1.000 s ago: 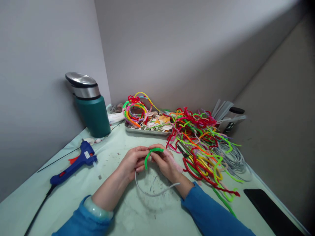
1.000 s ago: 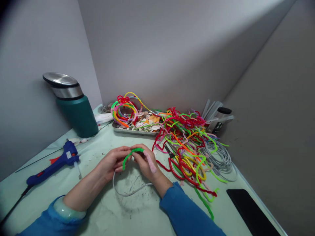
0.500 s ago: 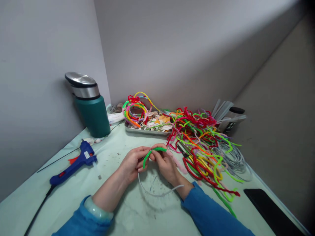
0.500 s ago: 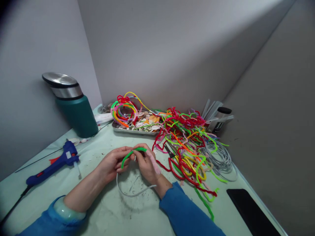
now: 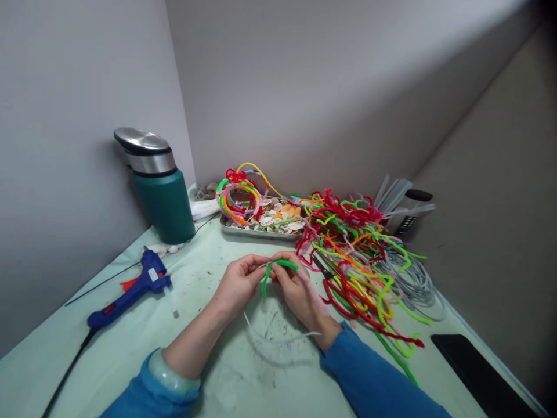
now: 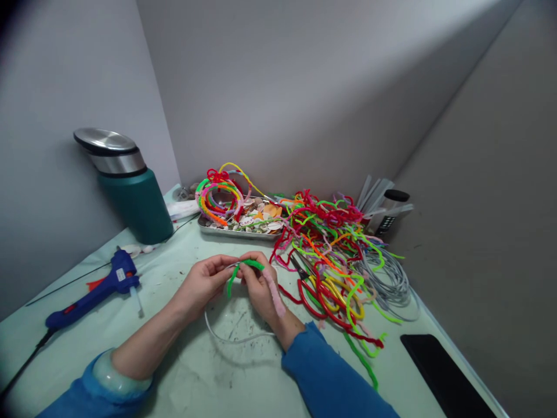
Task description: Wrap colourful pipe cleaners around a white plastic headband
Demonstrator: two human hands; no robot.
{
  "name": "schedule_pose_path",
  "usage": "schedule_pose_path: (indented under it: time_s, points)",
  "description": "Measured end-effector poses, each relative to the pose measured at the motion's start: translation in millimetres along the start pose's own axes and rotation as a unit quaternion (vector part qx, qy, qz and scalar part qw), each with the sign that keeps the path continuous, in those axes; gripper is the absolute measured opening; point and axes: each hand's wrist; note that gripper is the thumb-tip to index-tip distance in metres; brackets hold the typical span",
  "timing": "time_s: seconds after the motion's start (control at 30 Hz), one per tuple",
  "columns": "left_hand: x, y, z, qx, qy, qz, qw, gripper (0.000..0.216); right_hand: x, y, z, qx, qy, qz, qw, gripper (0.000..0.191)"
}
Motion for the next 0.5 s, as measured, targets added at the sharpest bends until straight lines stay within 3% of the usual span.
schedule_pose_path:
  time_s: [0.33, 0.4, 0.5]
  points:
    - [5.0, -6.9, 4.0, -0.115, 0.010, 0.117, 0.986, 0.020, 1.5, 0.9, -2.5, 0.015, -0.020, -0.011, 1.000, 0.010]
    - [5.1, -7.3, 3.7, -0.107, 0.019, 0.122, 0.987, 0.019, 2.0, 0.1, -2.6, 0.037, -0.012, -0.032, 0.999, 0.008]
    - [3.9, -5.4, 2.0, -0.035, 0.025, 0.095, 0.995, 0.020, 2.6, -1.6, -2.4, 0.073, -0.001, -0.072, 0.995, 0.006]
Point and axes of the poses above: each hand's wrist, its own z-axis towards the middle knuckle, its own x-axis out of the back of the hand, y = z × x, and after that the axes turned 11 degrees about -x, right-handed
